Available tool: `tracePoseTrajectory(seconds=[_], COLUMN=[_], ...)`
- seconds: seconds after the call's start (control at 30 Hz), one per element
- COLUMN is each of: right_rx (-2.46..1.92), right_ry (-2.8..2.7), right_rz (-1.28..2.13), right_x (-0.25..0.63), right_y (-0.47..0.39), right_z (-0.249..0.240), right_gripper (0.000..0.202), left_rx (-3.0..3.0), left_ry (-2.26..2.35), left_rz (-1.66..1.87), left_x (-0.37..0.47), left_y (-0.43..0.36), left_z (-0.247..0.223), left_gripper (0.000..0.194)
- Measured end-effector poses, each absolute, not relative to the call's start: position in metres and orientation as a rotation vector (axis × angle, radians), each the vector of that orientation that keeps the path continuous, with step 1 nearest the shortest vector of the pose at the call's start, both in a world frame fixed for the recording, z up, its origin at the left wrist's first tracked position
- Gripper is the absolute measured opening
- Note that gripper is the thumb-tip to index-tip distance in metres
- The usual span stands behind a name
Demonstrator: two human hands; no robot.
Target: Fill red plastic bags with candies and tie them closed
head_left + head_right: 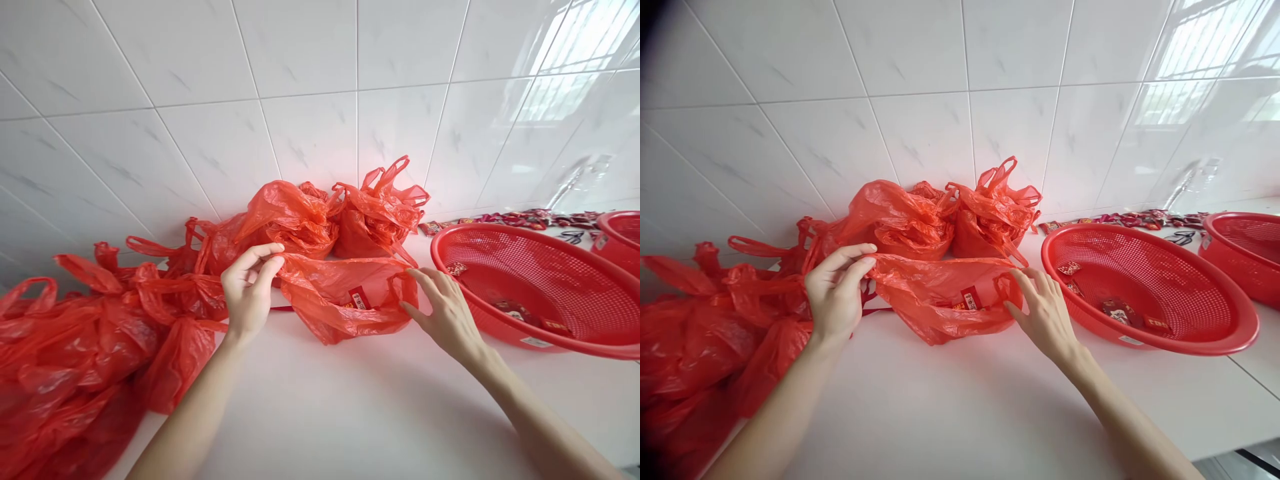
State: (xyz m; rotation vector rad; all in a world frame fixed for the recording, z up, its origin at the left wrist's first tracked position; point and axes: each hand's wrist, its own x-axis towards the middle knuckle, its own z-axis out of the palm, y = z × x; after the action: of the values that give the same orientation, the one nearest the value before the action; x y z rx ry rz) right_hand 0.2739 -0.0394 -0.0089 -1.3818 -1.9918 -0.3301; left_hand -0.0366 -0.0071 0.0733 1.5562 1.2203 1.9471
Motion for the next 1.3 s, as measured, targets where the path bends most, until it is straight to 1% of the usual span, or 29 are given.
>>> tracePoseTrajectory(seconds=[0.13,0.23,0.3,0.37,0.43,0.53,0.6,0.7,0.8,0.93,1.03,1.1,1.2,1.3], right_rx=[-1.413,-1.469,-1.454,-1.39,-1.298,-1.151,-1.028,-0.818,-0.746,-0.631,-0.669,-0.697,-0.654,-0.647], right_ry=[-2.096,-2.153,-2.199,-2.224,-2.172,-1.882,-1.627,-1.372,-1.365,-1.292,-1.317,-1.353,-1.348,-1.408], right_rz=[-0.404,-0.385,-0.306,-0.166,0.043,0.409,0.591,0.764,0.903,0.911,0.898,0.912,0.887,0.846], right_x=[0.265,0.258,0.254,0.252,0.253,0.257,0.261,0.262,0.258,0.254,0.251,0.247,0.237,0.225], right_y=[-0.036,-0.029,-0.022,-0.016,-0.013,-0.011,-0.011,-0.008,-0.003,0.001,0.002,0.002,0.001,-0.002], right_z=[-0.006,-0.008,-0.008,-0.002,0.013,0.049,0.073,0.099,0.111,0.121,0.122,0.12,0.114,0.111], right_gripper=[0.024,0.013,0.008,0.014,0.015,0.009,0.013,0.018,0.024,0.023,0.022,0.023,0.023,0.023], left_rx=[1.572,1.587,1.581,1.566,1.555,1.514,1.444,1.292,1.221,1.266,1.43,1.543,1.655,1.848], left_ry=[1.205,1.199,1.195,1.187,1.18,1.15,1.109,1.051,1.006,0.952,0.992,1.01,0.971,0.967], left_rz=[1.945,1.932,1.909,1.888,1.864,1.829,1.825,1.861,1.819,1.747,1.614,1.534,1.53,1.41], left_x=[-0.037,-0.037,-0.037,-0.037,-0.038,-0.04,-0.042,-0.044,-0.044,-0.041,-0.033,-0.025,-0.008,0.011], left_y=[-0.01,-0.013,-0.015,-0.015,-0.016,-0.016,-0.015,-0.011,-0.005,-0.001,-0.002,-0.004,-0.006,-0.007], left_z=[0.076,0.079,0.081,0.084,0.085,0.089,0.092,0.101,0.114,0.132,0.142,0.146,0.15,0.15], left_gripper=[0.013,0.012,0.012,0.012,0.012,0.014,0.015,0.019,0.022,0.027,0.033,0.032,0.028,0.034])
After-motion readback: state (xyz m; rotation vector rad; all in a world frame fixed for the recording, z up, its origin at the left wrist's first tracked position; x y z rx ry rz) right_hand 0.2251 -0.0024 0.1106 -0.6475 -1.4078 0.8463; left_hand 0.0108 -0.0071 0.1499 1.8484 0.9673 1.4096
